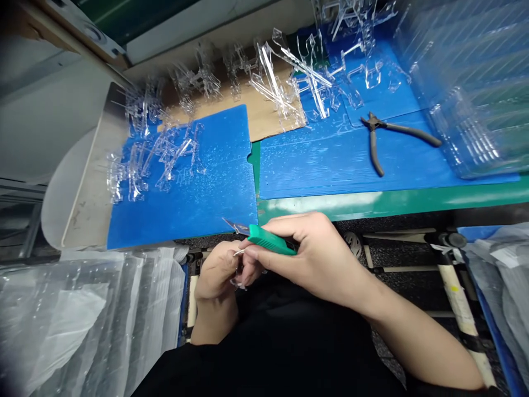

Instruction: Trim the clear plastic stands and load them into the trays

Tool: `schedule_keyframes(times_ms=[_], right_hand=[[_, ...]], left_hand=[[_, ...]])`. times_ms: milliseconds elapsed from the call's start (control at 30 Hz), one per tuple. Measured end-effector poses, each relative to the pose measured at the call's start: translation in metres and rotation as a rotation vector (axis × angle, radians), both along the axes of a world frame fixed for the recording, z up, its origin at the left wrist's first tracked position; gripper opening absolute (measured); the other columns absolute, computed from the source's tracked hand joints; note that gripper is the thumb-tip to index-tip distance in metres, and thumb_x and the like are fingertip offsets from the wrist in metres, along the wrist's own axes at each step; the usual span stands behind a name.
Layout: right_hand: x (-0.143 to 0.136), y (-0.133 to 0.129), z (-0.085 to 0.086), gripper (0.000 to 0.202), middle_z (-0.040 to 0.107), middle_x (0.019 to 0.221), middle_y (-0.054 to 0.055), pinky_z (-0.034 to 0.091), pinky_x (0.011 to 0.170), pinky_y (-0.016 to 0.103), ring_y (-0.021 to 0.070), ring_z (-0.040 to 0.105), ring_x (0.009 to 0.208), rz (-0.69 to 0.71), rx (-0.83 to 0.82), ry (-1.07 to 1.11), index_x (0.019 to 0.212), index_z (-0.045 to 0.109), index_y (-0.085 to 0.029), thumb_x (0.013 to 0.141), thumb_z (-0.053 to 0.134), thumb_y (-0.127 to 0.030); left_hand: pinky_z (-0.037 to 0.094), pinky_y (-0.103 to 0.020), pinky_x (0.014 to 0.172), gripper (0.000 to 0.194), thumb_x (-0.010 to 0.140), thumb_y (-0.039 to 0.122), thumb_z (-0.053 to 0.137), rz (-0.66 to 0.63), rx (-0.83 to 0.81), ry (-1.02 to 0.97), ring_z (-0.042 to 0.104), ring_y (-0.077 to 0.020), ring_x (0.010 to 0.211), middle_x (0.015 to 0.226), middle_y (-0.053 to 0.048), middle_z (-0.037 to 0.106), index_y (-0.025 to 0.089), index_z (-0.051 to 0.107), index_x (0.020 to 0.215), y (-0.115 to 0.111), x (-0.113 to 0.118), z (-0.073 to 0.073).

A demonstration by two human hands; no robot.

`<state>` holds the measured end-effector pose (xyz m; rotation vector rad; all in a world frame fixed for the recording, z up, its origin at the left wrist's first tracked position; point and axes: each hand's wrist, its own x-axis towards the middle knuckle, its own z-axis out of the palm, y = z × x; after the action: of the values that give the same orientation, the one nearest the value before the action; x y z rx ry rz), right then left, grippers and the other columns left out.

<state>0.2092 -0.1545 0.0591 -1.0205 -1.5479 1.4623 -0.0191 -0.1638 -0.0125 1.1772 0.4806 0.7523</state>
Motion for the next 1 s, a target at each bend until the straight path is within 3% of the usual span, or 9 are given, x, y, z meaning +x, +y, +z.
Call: schedule_keyframes(times_ms=[133, 400, 633, 800, 1000], right_hand=[[0.010, 0.008, 0.002, 0.020, 0.076, 0.067, -0.001, 0.037, 0.038, 0.024, 0.0084, 0.052, 0.040, 0.151, -0.160, -0.011, 0.092, 0.089, -0.021, 0.101, 0.081, -0.036], [0.017, 0.018, 0.002, 0.022, 0.073, 0.062, -0.001, 0.036, 0.038, 0.023, 0.0093, 0.052, 0.039, 0.228, -0.193, -0.024, 0.088, 0.090, -0.022, 0.099, 0.081, -0.039], [0.013, 0.020, -0.002, 0.024, 0.065, 0.051, -0.003, 0.035, 0.040, 0.023, 0.0101, 0.052, 0.038, 0.215, -0.225, 0.027, 0.088, 0.088, -0.020, 0.101, 0.080, -0.040], [0.005, 0.019, -0.009, 0.025, 0.078, 0.068, 0.001, 0.036, 0.041, 0.022, 0.0081, 0.053, 0.039, 0.173, -0.312, 0.169, 0.090, 0.086, -0.018, 0.098, 0.085, -0.041], [-0.005, 0.016, -0.015, 0.016, 0.076, 0.069, 0.000, 0.035, 0.043, 0.019, 0.0047, 0.049, 0.042, 0.081, -0.280, 0.268, 0.096, 0.087, -0.016, 0.091, 0.092, -0.030]], left_hand=[[0.028, -0.027, 0.044, 0.060, 0.111, 0.066, 0.052, -0.086, -0.136, -0.028, 0.040, -0.0107, 0.043, 0.060, -0.004, 0.058, 0.015, 0.068, 0.086, -0.002, -0.004, -0.005], [0.027, -0.027, 0.042, 0.060, 0.108, 0.070, 0.058, -0.142, -0.254, -0.023, 0.039, -0.0101, 0.040, 0.057, -0.002, 0.053, 0.015, 0.069, 0.087, 0.000, -0.004, -0.003], [0.027, -0.026, 0.042, 0.057, 0.112, 0.061, 0.056, -0.116, -0.254, -0.117, 0.036, -0.0082, 0.040, 0.056, 0.000, 0.049, 0.015, 0.067, 0.081, -0.001, 0.001, -0.006], [0.025, -0.025, 0.045, 0.050, 0.116, 0.050, 0.051, -0.092, -0.254, -0.248, 0.031, -0.0073, 0.041, 0.053, 0.004, 0.040, 0.015, 0.065, 0.083, 0.001, 0.005, -0.005], [0.029, -0.024, 0.049, 0.052, 0.119, 0.051, 0.046, -0.066, -0.236, -0.254, 0.029, -0.0077, 0.044, 0.056, 0.006, 0.037, 0.016, 0.060, 0.082, 0.004, 0.010, -0.001]])
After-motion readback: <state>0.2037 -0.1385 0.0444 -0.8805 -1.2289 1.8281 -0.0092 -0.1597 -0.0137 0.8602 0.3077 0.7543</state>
